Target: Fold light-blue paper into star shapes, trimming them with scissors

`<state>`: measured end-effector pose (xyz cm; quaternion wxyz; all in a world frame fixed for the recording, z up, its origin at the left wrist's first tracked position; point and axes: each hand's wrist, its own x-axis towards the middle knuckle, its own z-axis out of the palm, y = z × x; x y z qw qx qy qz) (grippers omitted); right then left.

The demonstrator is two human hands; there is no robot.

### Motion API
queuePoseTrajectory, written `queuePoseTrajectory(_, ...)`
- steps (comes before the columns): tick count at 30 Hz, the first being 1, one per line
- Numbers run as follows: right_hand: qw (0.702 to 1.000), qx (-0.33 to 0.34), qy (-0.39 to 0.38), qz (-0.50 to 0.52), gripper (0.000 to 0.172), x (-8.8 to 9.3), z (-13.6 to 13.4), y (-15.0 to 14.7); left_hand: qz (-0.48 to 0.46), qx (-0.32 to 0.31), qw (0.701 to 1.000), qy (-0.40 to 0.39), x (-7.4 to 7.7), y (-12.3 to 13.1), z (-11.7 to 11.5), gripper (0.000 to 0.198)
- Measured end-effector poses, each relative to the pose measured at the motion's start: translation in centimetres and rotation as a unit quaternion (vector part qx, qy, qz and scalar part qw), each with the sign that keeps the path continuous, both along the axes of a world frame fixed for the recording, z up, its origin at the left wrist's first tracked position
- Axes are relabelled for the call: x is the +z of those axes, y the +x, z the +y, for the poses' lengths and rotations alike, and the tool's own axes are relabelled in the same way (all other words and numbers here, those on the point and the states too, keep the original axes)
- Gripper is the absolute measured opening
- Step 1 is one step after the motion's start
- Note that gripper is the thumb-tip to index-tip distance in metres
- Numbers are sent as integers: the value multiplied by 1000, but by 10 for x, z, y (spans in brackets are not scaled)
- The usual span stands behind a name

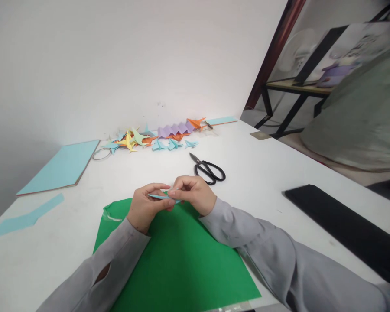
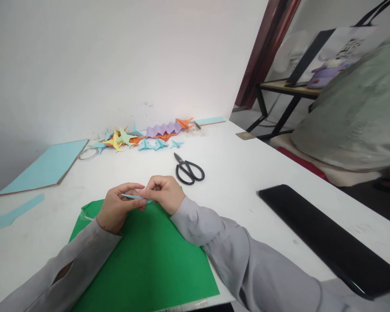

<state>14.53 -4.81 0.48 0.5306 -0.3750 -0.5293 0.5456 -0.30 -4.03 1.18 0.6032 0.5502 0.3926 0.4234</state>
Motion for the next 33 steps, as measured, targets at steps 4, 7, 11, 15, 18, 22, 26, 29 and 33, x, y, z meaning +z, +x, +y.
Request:
queuePoseTrajectory(4,999,-20,-22,17,33,0,1,1,-30,29,998,-43,2,1,0,33)
queuePoseTrajectory(7,998,-30,-39,27,35,1,1,1,-31,28,998,-48,5,1,-1,28)
queuePoseTrajectory(11,998,-42,-51,20,40,2,1,2,-28,39,998,-29,6,-1,0,28)
queuePoseTrajectory(15,999,-41,-29,-14,38,1,0,2,-37,75,996,-20,5,-2,2,29)
queuePoseTrajectory(18,996,-31,-33,-81,34,0,-2,-1,-50,100,993,-32,5,-2,3,30)
queuePoseTrajectory(22,996,-33,-34,-81,35,-1,-2,-3,-58,108,992,-37,6,-2,3,30)
queuePoseTrajectory(26,998,-40,8,-38,45,0,1,-1,-64,112,991,-33,7,-1,3,28)
queuePoseTrajectory(29,999,-29,22,-26,45,-1,2,0,-51,118,992,-17,6,-2,5,28)
queuePoseTrajectory(33,999,-27,14,-39,42,0,1,0,-16,107,994,14,5,-3,5,24)
